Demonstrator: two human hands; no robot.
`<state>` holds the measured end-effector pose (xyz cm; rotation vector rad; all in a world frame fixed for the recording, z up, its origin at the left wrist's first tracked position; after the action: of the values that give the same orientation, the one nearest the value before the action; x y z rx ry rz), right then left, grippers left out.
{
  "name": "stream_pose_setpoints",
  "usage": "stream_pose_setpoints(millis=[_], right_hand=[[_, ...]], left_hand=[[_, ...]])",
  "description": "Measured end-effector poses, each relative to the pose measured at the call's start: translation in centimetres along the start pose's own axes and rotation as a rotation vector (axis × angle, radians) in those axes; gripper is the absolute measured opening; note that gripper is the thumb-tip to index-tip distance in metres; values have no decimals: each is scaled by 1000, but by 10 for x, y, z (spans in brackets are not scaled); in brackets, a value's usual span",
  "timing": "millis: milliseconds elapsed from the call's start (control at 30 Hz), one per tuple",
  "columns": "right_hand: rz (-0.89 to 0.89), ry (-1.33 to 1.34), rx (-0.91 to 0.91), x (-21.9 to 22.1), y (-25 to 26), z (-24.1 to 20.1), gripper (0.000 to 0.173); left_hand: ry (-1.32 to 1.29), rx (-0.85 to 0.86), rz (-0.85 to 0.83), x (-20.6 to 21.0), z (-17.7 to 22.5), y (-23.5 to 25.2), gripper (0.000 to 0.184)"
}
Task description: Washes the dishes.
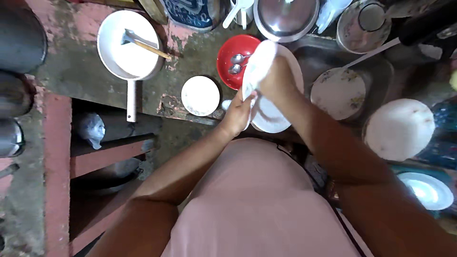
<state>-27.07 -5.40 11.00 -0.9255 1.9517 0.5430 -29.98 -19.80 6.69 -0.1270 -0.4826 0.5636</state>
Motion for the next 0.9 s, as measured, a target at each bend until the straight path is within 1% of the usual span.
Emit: stream_pose_setpoints(millis=[33,67,167,200,233,300,333,367,400,433,467,500,567,600,633,700,733,833,900], right_hand=[[10,9,-61,4,-3,-14,38],[39,8,-82,5,0,-17,37],[76,-54,85,8,28,2,43],[71,-41,80,11,29,-5,43],[69,9,16,14,25,-20,43],[99,179,-150,27,16,-41,36],[132,236,-170,31,16,-41,33],[184,239,-122,33,20,-36,31],[237,196,-26,33,24,-30,31],[249,153,66,36,26,-28,33],[223,140,120,42,24,-33,37],[178,164,129,48,17,-43,39],[119,267,38,63,4,-65,31],[116,293,-7,69,2,-69,27],[134,259,-16,69,4,-69,26],[144,147,42,65,8,-69,31],[134,142,57,65,7,-72,33],[75,230,-17,65,-3,-80,29],[116,240,-63,59,-2,-76,29]], left_hand=[[8,-4,-2,-5,3,1,41],[26,-7,-13,-11,7,2,41],[70,2,-59,-24,18,8,42],[79,8,-66,-30,21,10,42],[86,10,-65,-37,23,12,41],[96,13,-57,-49,29,15,40],[99,11,-55,-54,32,15,40],[101,8,-66,-58,34,16,41],[119,12,-76,-61,37,18,40],[153,22,-76,-65,41,21,41],[190,29,-64,-69,44,23,41],[196,38,-51,-73,46,26,43],[159,75,-22,-83,50,31,45],[149,89,-23,-86,51,33,46],[144,94,-44,-87,52,34,47],[110,67,-82,-82,51,36,48],[73,62,-83,-80,52,37,48],[-31,20,-15,-79,57,40,51],[-71,-15,-17,-73,50,37,53]])
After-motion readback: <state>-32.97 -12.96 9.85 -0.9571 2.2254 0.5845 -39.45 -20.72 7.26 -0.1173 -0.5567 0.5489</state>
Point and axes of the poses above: each hand's wrist, its own y-axis towards the middle knuckle, its own x-axis out of the palm, z = x × y, the point moved 7 cm from there along y, towards the middle knuckle, and after that the axes turned 12 degrees about -y, right-handed, at the moved point
